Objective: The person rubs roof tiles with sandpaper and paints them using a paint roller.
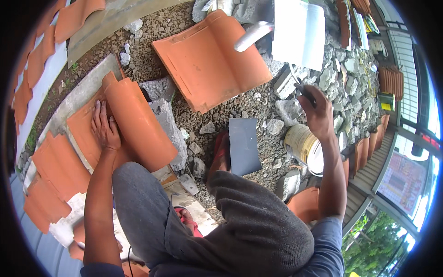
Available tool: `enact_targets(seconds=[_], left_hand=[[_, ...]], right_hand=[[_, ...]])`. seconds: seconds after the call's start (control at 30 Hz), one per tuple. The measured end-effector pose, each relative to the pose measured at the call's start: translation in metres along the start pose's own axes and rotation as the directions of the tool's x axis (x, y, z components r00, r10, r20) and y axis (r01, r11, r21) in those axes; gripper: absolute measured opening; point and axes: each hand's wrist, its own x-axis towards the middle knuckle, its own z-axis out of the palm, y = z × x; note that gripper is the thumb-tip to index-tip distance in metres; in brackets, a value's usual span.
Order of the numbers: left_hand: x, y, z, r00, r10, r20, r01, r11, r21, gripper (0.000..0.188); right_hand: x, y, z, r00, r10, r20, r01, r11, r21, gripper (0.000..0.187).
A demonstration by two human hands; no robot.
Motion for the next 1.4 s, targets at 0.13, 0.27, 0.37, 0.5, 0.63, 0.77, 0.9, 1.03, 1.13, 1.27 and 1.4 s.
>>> enact_targets(seconds=[0.13,0.27,0.37,0.5,0.63,0.77,0.9,1.03,1.13,1.27,1.4], left_hand=[[-0.003,-0.005,0.001,1.000,-0.010,0.002,0.010,0.999,-0.052,0.058],[-0.003,-0.004,-0.001,0.999,-0.042,0.027,0.044,0.998,-0.041,0.059],[-0.003,0.000,-0.001,0.999,-0.031,0.032,0.033,0.998,-0.058,0.059],[0.000,-0.002,0.001,1.000,-0.006,0.007,0.006,0.999,-0.032,0.058],[-0.002,-0.001,0.003,1.000,-0.002,0.002,0.002,1.000,0.011,0.060],[-0.002,-0.003,0.003,1.000,0.009,-0.020,-0.009,1.000,-0.012,0.059],[0.000,-0.001,0.002,1.000,0.015,-0.026,-0.016,1.000,-0.024,0.059],[0.000,-0.003,0.002,0.999,0.029,-0.031,-0.030,0.999,-0.024,0.059],[0.000,-0.004,0.004,0.998,0.041,-0.042,-0.042,0.999,-0.024,0.060],[0.000,-0.004,0.004,0.999,0.045,-0.021,-0.045,0.999,-0.005,0.060],[-0.001,0.000,0.004,0.999,0.041,-0.026,-0.041,0.999,-0.019,0.061]], right_hand=[[0.069,-0.019,-0.001,0.918,-0.254,0.304,0.329,0.916,-0.229,0.030],[0.102,-0.028,0.001,0.455,-0.869,0.191,0.841,0.349,-0.414,0.032],[0.118,-0.022,0.015,0.484,-0.846,0.225,0.855,0.402,-0.328,0.035],[0.130,-0.041,0.059,0.652,-0.593,0.473,0.758,0.538,-0.370,0.011],[0.140,-0.060,0.083,0.601,-0.676,0.427,0.796,0.554,-0.242,0.013],[0.162,-0.038,0.059,0.703,-0.504,0.501,0.707,0.568,-0.421,0.015],[0.185,-0.003,0.015,0.702,-0.456,0.547,0.704,0.560,-0.436,0.013],[0.179,-0.012,0.038,0.691,-0.562,0.455,0.723,0.528,-0.446,0.014],[0.177,-0.029,0.080,0.744,-0.484,0.461,0.657,0.656,-0.371,0.015],[0.176,-0.043,0.103,0.697,-0.533,0.480,0.681,0.702,-0.208,0.017],[0.168,-0.065,0.090,0.688,-0.580,0.436,0.698,0.693,-0.180,0.019]])
